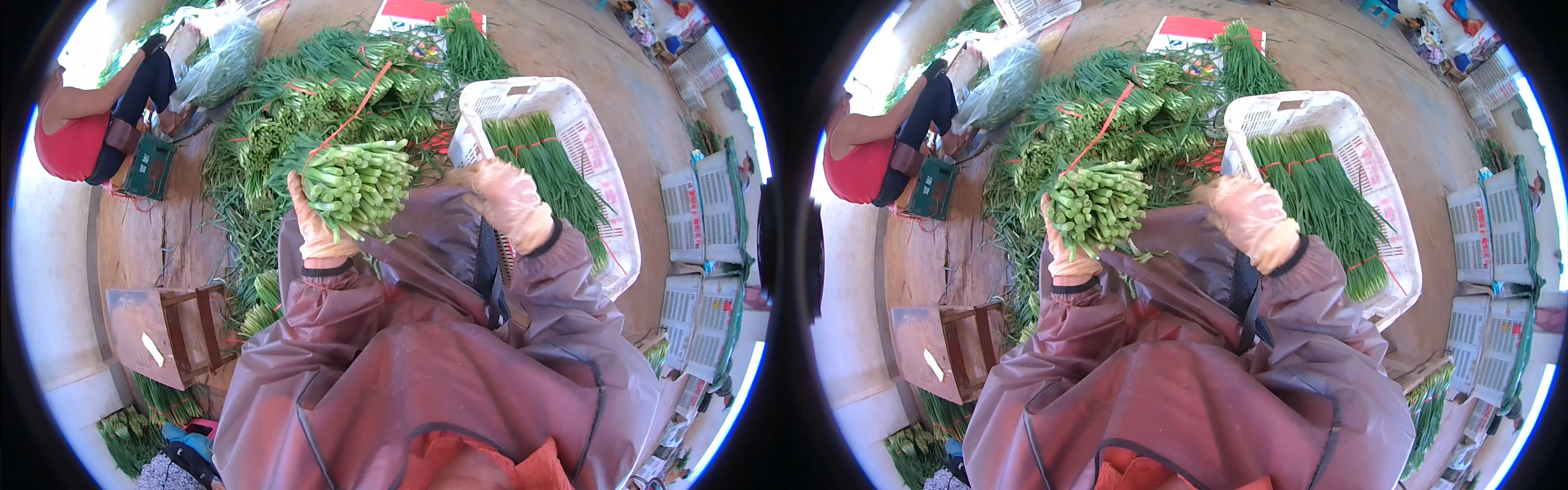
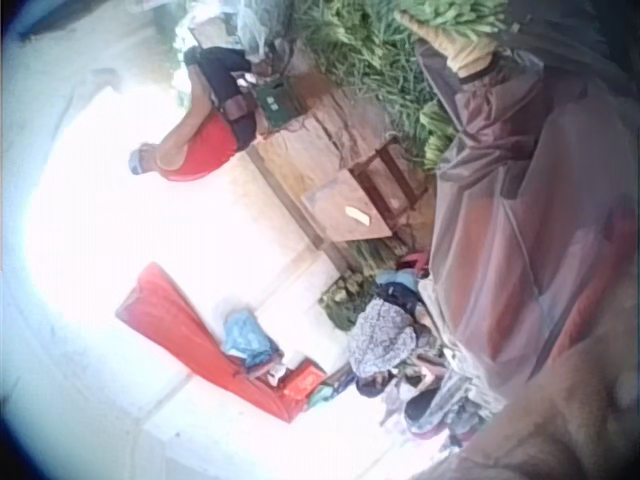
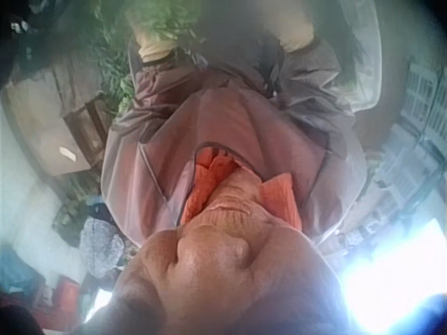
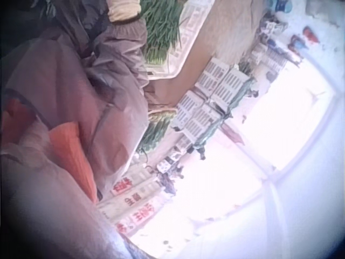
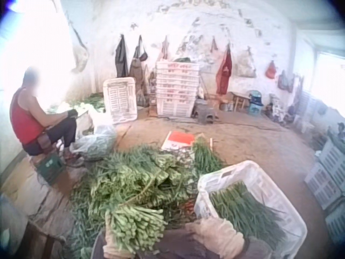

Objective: The person sorts bunches of green onions from a pile, ties them with red bands, and places the finished bunches into white plastic crates.

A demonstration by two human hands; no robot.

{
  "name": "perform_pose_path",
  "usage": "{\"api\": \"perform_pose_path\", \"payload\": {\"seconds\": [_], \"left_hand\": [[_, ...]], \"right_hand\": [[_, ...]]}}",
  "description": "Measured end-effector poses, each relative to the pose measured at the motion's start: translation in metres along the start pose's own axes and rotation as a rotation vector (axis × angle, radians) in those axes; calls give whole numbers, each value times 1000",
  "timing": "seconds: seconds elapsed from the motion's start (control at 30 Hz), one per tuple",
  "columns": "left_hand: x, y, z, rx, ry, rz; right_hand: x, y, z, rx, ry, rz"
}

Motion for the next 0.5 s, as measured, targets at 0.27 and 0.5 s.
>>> {"api": "perform_pose_path", "payload": {"seconds": [0.27,0.5], "left_hand": [[-1,9,-5,20,-18,15],[0,-1,-7,36,-47,31]], "right_hand": [[-65,-9,-15,361,178,-117],[-59,-16,-3,487,254,-452]]}}
Point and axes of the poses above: each hand's wrist, its own z-axis away from the middle knuckle, its own y-axis out of the back of the hand, x = y × z, the point moved 8 cm from there along -z, towards the middle knuckle, and after that the axes turned 4 degrees about y, right-handed, at the moved point
